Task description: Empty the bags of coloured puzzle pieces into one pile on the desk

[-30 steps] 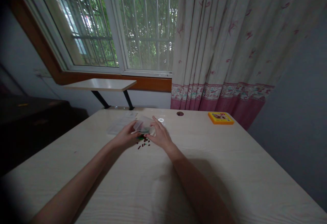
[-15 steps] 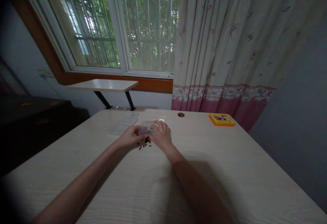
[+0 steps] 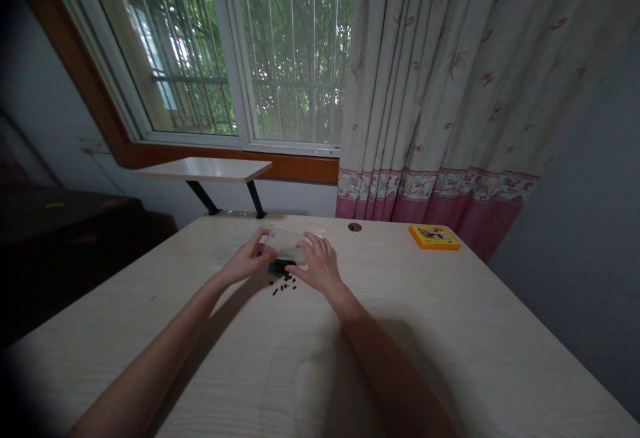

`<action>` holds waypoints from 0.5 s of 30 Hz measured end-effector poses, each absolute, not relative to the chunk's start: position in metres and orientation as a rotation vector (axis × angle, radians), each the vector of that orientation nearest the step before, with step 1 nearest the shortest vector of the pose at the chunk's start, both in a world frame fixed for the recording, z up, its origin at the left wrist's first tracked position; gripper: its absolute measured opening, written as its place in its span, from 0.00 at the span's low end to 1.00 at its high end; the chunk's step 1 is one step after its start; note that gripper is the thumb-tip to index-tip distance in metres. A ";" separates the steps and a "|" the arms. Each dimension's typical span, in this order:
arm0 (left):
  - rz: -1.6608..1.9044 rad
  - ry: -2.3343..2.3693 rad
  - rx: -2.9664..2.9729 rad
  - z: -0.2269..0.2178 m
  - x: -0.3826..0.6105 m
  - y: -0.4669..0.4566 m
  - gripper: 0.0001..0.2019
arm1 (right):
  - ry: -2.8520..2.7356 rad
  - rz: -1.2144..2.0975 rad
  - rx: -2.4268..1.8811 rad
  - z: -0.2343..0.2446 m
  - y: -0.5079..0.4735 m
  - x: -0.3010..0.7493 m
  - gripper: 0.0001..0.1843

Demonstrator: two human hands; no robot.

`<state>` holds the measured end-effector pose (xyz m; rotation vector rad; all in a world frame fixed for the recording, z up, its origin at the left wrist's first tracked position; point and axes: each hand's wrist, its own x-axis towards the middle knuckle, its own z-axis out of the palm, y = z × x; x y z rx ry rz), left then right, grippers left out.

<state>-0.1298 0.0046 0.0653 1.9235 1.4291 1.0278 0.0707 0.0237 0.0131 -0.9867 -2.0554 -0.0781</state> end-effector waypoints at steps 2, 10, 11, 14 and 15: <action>1.031 1.456 1.822 0.078 -0.156 0.003 0.23 | -2.026 -0.084 -1.050 0.015 0.030 0.082 0.23; 0.670 1.567 1.271 0.088 -0.275 -0.028 0.23 | -1.821 -0.167 -1.474 0.017 0.071 0.186 0.20; 0.620 1.560 1.240 0.085 -0.281 -0.030 0.23 | -1.802 -0.190 -1.529 0.017 0.074 0.201 0.21; 0.517 1.544 1.195 0.077 -0.286 -0.035 0.20 | -1.755 -0.258 -1.697 0.015 0.080 0.245 0.22; 0.483 1.551 1.184 0.076 -0.286 -0.035 0.20 | -1.746 -0.285 -1.756 0.014 0.082 0.258 0.22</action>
